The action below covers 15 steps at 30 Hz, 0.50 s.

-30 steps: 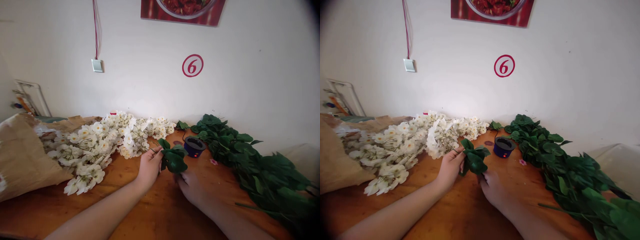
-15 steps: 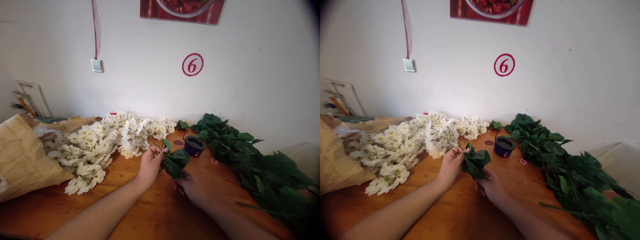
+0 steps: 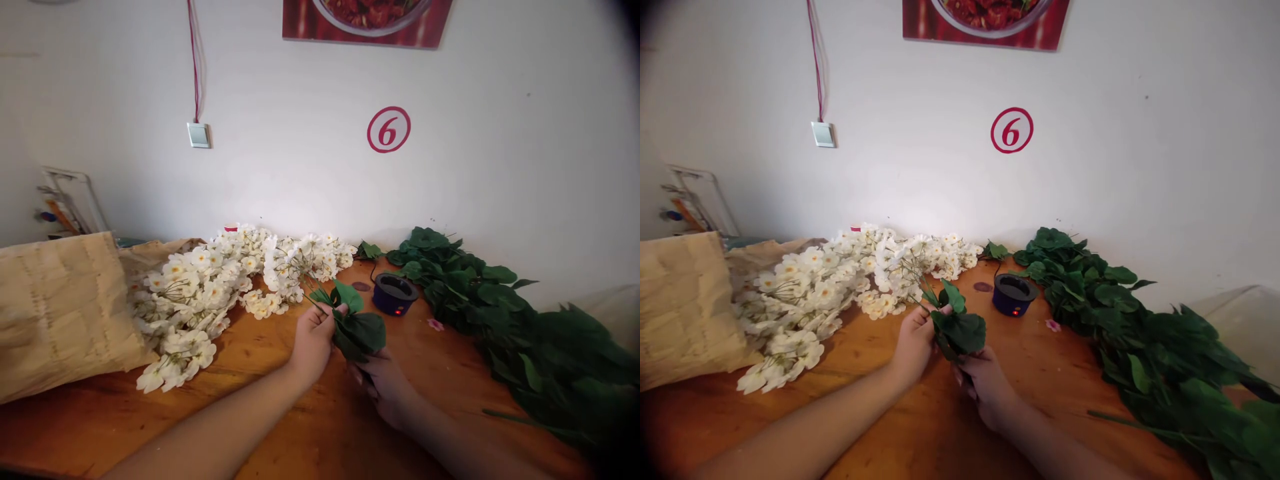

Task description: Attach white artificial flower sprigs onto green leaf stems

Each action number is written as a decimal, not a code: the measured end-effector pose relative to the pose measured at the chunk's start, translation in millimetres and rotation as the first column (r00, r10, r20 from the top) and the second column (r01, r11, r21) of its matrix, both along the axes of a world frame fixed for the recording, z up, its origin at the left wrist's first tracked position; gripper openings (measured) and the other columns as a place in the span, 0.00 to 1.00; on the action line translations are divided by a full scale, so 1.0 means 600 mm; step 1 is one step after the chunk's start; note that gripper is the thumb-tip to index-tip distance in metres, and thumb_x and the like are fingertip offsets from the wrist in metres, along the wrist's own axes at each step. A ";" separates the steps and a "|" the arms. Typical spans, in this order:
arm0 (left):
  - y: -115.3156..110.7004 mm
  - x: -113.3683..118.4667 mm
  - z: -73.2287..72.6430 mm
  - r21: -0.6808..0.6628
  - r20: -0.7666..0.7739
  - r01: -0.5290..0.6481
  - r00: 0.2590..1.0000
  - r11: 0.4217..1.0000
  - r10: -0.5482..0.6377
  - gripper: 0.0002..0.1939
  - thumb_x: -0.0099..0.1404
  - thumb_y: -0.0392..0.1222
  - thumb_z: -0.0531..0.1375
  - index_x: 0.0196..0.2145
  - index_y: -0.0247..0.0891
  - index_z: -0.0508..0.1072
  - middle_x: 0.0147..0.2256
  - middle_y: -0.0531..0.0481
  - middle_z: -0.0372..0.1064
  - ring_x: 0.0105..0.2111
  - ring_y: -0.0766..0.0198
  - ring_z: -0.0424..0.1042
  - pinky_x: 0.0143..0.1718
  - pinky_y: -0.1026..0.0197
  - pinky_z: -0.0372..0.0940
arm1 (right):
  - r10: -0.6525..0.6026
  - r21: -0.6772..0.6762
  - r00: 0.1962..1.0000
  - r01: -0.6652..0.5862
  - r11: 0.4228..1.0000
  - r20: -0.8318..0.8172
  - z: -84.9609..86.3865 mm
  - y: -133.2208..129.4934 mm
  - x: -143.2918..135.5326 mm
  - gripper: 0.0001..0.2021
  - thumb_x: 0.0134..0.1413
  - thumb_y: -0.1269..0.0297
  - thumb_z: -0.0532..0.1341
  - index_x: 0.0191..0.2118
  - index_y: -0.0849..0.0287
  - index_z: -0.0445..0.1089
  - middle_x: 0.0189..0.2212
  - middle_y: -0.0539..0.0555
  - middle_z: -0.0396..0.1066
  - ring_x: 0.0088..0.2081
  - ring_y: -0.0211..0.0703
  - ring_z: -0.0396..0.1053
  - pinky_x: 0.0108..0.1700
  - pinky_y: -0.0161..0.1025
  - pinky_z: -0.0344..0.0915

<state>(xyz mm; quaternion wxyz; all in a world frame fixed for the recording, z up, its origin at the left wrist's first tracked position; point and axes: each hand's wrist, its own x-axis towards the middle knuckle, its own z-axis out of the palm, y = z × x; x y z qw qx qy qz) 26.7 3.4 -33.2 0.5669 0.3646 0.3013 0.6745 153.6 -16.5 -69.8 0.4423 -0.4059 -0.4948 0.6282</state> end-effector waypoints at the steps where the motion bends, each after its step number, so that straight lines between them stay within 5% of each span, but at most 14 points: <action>1: 0.000 0.001 -0.002 -0.008 -0.007 -0.016 1.000 1.000 0.016 0.22 0.49 0.50 0.71 0.23 0.37 0.62 0.17 0.60 0.59 0.16 0.75 0.55 0.20 0.69 0.52 | -0.001 -0.008 1.000 0.001 1.000 -0.004 -0.001 0.000 -0.001 0.07 0.46 0.61 0.61 0.27 0.56 0.64 0.14 0.43 0.53 0.15 0.30 0.39 0.18 0.34 0.34; 15: 0.002 0.022 -0.026 -0.034 0.017 -0.036 0.999 0.999 0.037 0.23 0.46 0.54 0.71 0.21 0.37 0.64 0.17 0.58 0.60 0.17 0.73 0.57 0.20 0.67 0.53 | -0.082 0.051 0.996 0.081 0.995 0.027 -0.008 0.000 -0.004 0.13 0.49 0.57 0.63 0.24 0.55 0.59 0.17 0.46 0.55 0.19 0.34 0.46 0.21 0.35 0.38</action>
